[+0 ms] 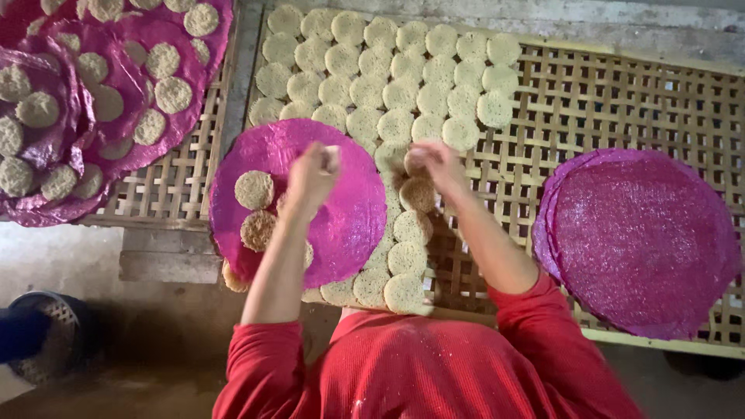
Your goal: The person peels round rice crackers off pink plastic sheets and places them one by one onto woven bamboo drying racks, filling gaps in the rows. They occasionally lift and reposition the plastic sheets and stack finished sheets of crackers aside.
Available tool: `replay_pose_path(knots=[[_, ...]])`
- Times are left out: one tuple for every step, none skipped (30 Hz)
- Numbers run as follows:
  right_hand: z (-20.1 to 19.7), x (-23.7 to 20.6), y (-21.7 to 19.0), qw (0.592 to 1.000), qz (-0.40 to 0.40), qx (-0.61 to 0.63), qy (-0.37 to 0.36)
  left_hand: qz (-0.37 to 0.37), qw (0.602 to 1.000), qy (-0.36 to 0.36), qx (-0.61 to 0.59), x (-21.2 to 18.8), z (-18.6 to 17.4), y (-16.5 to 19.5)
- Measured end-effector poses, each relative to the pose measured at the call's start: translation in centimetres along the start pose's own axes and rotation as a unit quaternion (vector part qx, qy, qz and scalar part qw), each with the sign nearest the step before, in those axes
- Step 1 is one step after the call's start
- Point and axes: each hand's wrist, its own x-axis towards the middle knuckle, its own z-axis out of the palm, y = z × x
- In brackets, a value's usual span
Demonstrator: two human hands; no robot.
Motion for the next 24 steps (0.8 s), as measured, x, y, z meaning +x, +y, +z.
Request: replay_pose_path(knots=[[1.2, -0.8, -0.5, 0.973, 0.04, 0.217, -0.073, 0.017, 0.999, -0.025, 0.012, -1.3, 1.5, 2.0], [2.2, -1.4, -1.0, 0.891, 0.077, 0.425, -0.14, 0.024, 0.997, -0.072, -0.022, -2.5, 3.2, 3.9], [2.6, -1.9, -1.3, 0.891, 0.109, 0.429, -0.099, 0.032, 0.991, -0.117, -0.056, -3.3, 4.1, 5.2], [2.3, -2.2, -1.4, 0.889, 0.14, 0.433, -0.059, 0.057, 0.99, -0.12, -0.037, -4.0, 4.3, 5.7], [1.7, -2.3, -1.3, 0.883, 0.172, 0.436, -0.018, 0.081, 0.989, -0.124, -0.017, -4.5, 4.5, 5.6], [0.1, -2.3, -0.9, 0.902, 0.138, 0.41, -0.011, 0.104, 0.986, -0.129, 0.002, -4.9, 4.8, 5.2], [-2.0, -2.1, -0.2, 0.918, 0.104, 0.383, -0.005, 0.086, 0.988, -0.103, 0.076, -4.8, 4.4, 3.9], [-4.1, -1.8, 0.8, 0.931, 0.122, 0.341, 0.052, 0.07, 0.984, -0.074, 0.149, -4.3, 3.3, 2.0], [-6.3, -1.2, 1.9, 0.939, 0.138, 0.298, 0.107, 0.025, 0.974, -0.053, 0.22, -3.5, 2.3, 0.0], [-8.5, -0.5, 3.1, 0.939, 0.146, 0.277, 0.143, -0.02, 0.957, -0.03, 0.288, -2.5, 1.1, -2.4], [-10.4, 0.4, 4.3, 0.936, 0.105, 0.301, 0.152, 0.038, 0.929, 0.038, 0.367, -1.8, 0.2, -4.8], [-11.7, 1.5, 5.5, 0.928, 0.043, 0.34, 0.145, 0.096, 0.887, 0.103, 0.439, -1.4, 0.0, -7.1], [-12.7, 2.6, 6.4, 0.914, -0.031, 0.388, 0.119, 0.108, 0.895, 0.103, 0.421, -1.1, -0.1, -9.3], [-13.1, 3.5, 7.3, 0.898, -0.093, 0.421, 0.092, 0.121, 0.902, 0.104, 0.402, -0.8, -0.2, -10.9], [-13.4, 4.2, 7.9, 0.903, -0.104, 0.404, 0.101, 0.133, 0.908, 0.106, 0.382, -0.4, -0.1, -12.0], [-13.3, 4.6, 8.3, 0.911, -0.106, 0.382, 0.113, 0.103, 0.917, 0.094, 0.375, -0.1, -0.2, -12.7], [-13.0, 5.0, 8.3, 0.922, -0.098, 0.349, 0.139, 0.072, 0.924, 0.08, 0.366, -0.1, -0.3, -13.2], [-12.7, 4.9, 8.0, 0.95, -0.125, 0.218, 0.185, 0.039, 0.931, 0.067, 0.357, -0.2, -0.5, -13.4], [-12.3, 4.8, 7.7, 0.959, -0.15, 0.083, 0.227, 0.027, 0.926, 0.068, 0.371, -0.3, -0.8, -13.3], [-12.0, 4.8, 7.6, 0.947, -0.174, -0.053, 0.264, 0.017, 0.92, 0.071, 0.384, -0.4, -1.2, -13.0], [-11.7, 4.8, 7.4, 0.94, -0.183, -0.084, 0.275, 0.006, 0.915, 0.075, 0.397, -0.5, -1.6, -12.7], [-11.5, 4.5, 7.0, 0.932, -0.192, -0.114, 0.285, 0.022, 0.918, 0.068, 0.391, -0.5, -1.9, -12.3], [-11.4, 4.3, 6.7, 0.923, -0.2, -0.145, 0.294, 0.038, 0.92, 0.06, 0.386, -0.5, -2.1, -11.9], [-11.3, 4.1, 6.3, 0.913, -0.22, -0.169, 0.299, 0.054, 0.922, 0.051, 0.38, -0.6, -2.3, -11.5]])
